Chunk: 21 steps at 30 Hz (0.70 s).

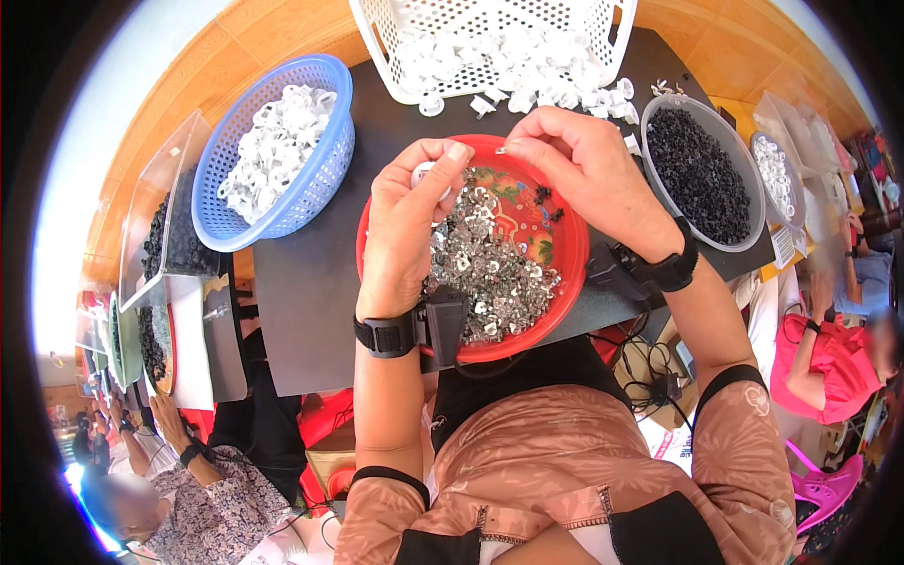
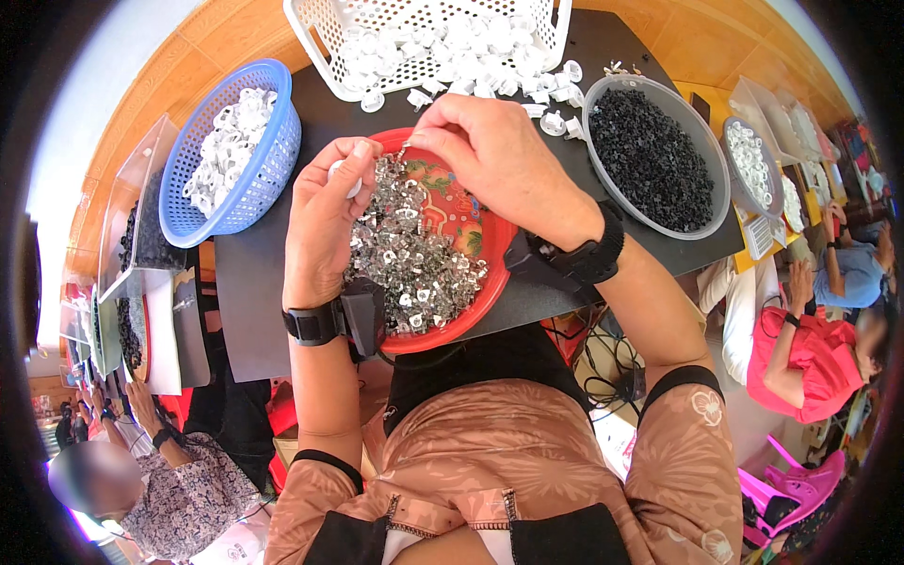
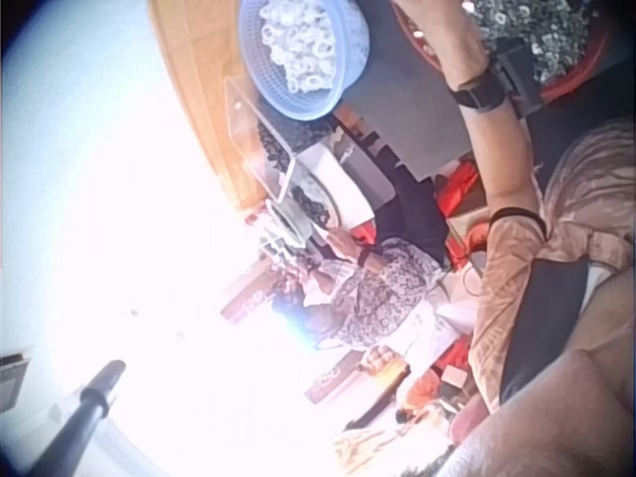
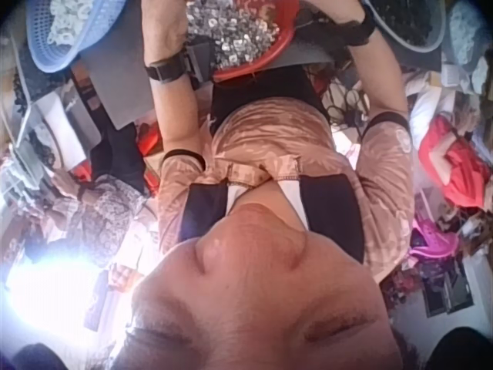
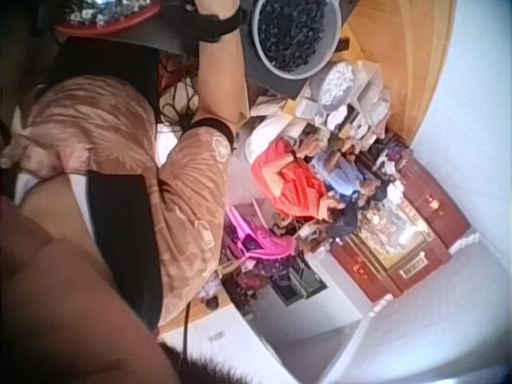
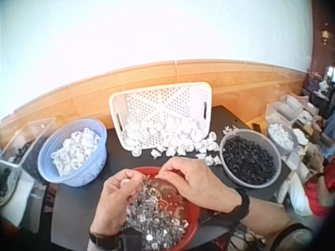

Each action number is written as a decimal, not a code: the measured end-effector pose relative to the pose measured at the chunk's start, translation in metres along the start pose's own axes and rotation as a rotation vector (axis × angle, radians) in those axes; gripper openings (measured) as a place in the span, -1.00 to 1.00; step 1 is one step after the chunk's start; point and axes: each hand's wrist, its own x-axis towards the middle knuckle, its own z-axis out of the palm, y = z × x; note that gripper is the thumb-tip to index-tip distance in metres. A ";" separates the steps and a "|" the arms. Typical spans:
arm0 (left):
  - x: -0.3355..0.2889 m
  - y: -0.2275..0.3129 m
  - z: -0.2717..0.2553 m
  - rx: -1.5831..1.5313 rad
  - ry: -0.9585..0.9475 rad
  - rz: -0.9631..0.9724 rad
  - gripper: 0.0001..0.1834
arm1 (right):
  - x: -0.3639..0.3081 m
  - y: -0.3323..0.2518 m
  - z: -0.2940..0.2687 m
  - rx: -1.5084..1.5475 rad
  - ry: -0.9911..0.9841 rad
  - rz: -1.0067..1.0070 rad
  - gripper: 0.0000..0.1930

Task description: Assembling small black and white plastic shoe components by hand at a workstation.

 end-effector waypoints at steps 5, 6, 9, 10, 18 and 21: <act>0.000 0.002 0.002 0.020 -0.012 0.001 -0.80 | -0.009 0.028 -0.020 -0.244 0.094 -0.085 -0.85; 0.000 0.002 0.001 0.036 -0.019 -0.005 -0.81 | -0.012 0.027 -0.023 -0.270 0.060 -0.021 -0.86; 0.000 0.001 0.000 0.028 -0.022 -0.012 -0.81 | -0.019 0.031 -0.023 -0.293 0.012 0.048 -0.86; 0.000 0.001 0.000 0.028 -0.024 -0.012 -0.81 | -0.020 0.034 -0.021 -0.293 0.014 0.048 -0.86; 0.000 0.001 -0.001 -0.001 -0.035 -0.025 -0.84 | -0.014 0.043 -0.006 -0.503 -0.046 -0.045 -0.88; 0.000 0.001 -0.002 -0.008 -0.042 -0.031 -0.84 | -0.013 0.045 -0.005 -0.513 -0.029 -0.088 -0.87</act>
